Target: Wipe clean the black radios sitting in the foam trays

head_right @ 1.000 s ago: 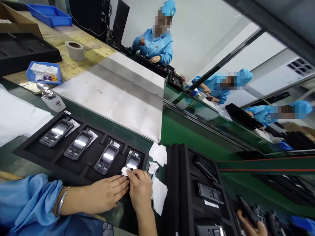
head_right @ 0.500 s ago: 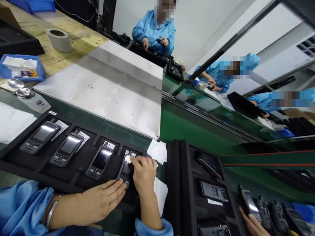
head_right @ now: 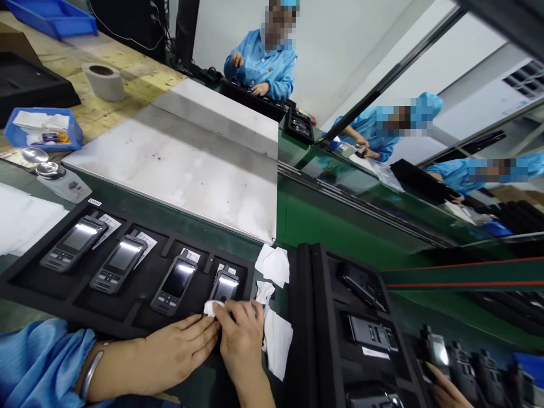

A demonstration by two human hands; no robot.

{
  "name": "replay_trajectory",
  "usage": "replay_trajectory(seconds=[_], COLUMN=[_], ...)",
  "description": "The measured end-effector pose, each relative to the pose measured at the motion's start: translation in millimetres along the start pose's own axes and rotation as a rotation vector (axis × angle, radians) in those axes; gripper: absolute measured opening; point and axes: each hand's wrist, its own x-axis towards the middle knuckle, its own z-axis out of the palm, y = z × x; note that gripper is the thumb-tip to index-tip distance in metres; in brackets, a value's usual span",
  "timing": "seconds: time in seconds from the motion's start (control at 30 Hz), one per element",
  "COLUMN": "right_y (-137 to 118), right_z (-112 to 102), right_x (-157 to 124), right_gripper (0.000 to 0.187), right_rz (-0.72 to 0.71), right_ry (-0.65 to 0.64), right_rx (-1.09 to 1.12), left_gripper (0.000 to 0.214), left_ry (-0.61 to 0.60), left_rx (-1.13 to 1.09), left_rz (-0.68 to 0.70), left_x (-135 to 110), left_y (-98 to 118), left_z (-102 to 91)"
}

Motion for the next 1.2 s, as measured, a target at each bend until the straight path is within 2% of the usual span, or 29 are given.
replay_trajectory(seconds=[0.07,0.13,0.2,0.27,0.33,0.5,0.67,0.73,0.83,0.87,0.97,1.07,1.2], right_y=[0.2,0.9,-0.4,-2.4,-1.2,3.7,-11.3,2.6,50.8,68.2,102.5,100.5,71.8], right_z=[-0.5,1.4,3.5,3.3,1.5,2.9,-2.4,-8.4,-12.0,-10.7,-4.7,-8.1,-24.1], right_x=[1.9,8.3,12.3,9.1,2.5,1.3,-17.6,-25.0,-14.8,-6.5,14.7,6.6,-37.6], right_gripper=[0.034,0.032,0.032,0.032,0.033,0.031,0.038,0.036,0.030,0.030,0.029,0.030,0.038], right_rz=[0.000,0.032,0.039,0.004,-0.015,0.138,0.102,0.188,0.460,0.526,0.584,0.603,0.671], right_ry=[-0.003,0.054,0.062,0.002,-0.036,0.111,-0.045,0.015,0.286,0.340,0.328,0.304,0.334], right_rx=[-0.046,-0.097,-0.088,-0.039,-0.015,-0.092,-0.003,-0.023,-0.056,-0.068,-0.070,-0.068,-0.094], left_gripper=[0.073,0.077,0.065,0.052,0.049,0.046,0.041,0.040,0.039,0.038,0.037,0.038,0.039], left_ry=[-0.022,-0.031,-0.012,0.014,0.031,0.059,0.063,0.073,0.076,0.075,0.068,0.064,0.062], left_rx=[0.000,-0.006,-0.008,-0.010,-0.021,-0.010,0.014,0.018,0.017,0.013,-0.009,-0.019,-0.031], left_rz=[0.012,0.026,0.014,-0.005,-0.007,-0.005,0.012,0.022,0.009,0.002,-0.007,-0.021,-0.025], left_x=[-0.4,-0.2,0.7,1.7,1.7,-1.7,-4.3,-5.3,-6.6,-6.9,-6.9,-6.0,-4.9], left_y=[-0.5,-1.3,-1.9,-2.0,-1.3,2.0,1.3,1.2,1.8,1.9,1.3,0.0,-0.3], left_z=[-3.1,-6.9,-9.7,-10.4,-8.3,7.0,25.3,30.8,35.8,36.3,34.5,30.6,28.7])
